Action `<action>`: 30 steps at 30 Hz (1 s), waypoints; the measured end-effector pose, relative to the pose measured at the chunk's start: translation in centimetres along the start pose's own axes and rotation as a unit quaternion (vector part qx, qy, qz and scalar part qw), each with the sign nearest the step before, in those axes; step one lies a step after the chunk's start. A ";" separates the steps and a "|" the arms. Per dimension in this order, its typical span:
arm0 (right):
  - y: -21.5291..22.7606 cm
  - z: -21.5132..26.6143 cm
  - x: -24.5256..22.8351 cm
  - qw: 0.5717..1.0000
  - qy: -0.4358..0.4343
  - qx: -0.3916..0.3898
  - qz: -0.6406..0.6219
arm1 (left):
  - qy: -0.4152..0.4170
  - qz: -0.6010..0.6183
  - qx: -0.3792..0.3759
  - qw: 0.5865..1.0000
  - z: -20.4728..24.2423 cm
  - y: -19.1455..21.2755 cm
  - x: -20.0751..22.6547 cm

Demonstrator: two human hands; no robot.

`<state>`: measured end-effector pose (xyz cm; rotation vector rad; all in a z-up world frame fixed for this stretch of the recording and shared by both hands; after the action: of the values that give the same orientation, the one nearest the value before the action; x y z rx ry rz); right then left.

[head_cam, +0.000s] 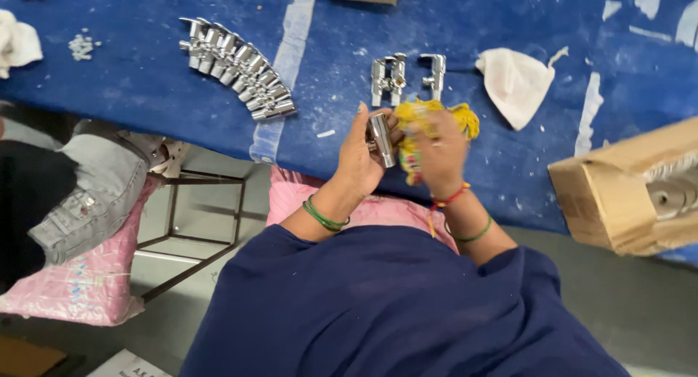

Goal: The person wipes and polishes small chrome-finished metal parts using a patterned cloth. They handle each part individually, turning it over to clean multiple sides, then place the finished pieces in a neat row on the blue work surface.

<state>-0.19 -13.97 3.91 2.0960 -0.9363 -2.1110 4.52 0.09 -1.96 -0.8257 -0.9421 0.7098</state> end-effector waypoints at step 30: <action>-1.9 1.9 -3.4 0.979 0.176 -0.097 0.023 | -0.223 -0.210 -0.109 0.946 2.1 -0.7 -3.2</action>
<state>-0.85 -10.26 5.98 2.2164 -0.6979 -1.6513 1.45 -2.31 -1.94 -0.6308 -1.5742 0.4248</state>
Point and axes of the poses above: each hand's wrist, its own z-axis away from the middle knuckle, its own y-axis out of the back of the hand, x = y × z, the point moved 3 cm from there along -z, towards the middle knuckle, and after that the axes turned 12 degrees about -y, right-handed, at the moved point
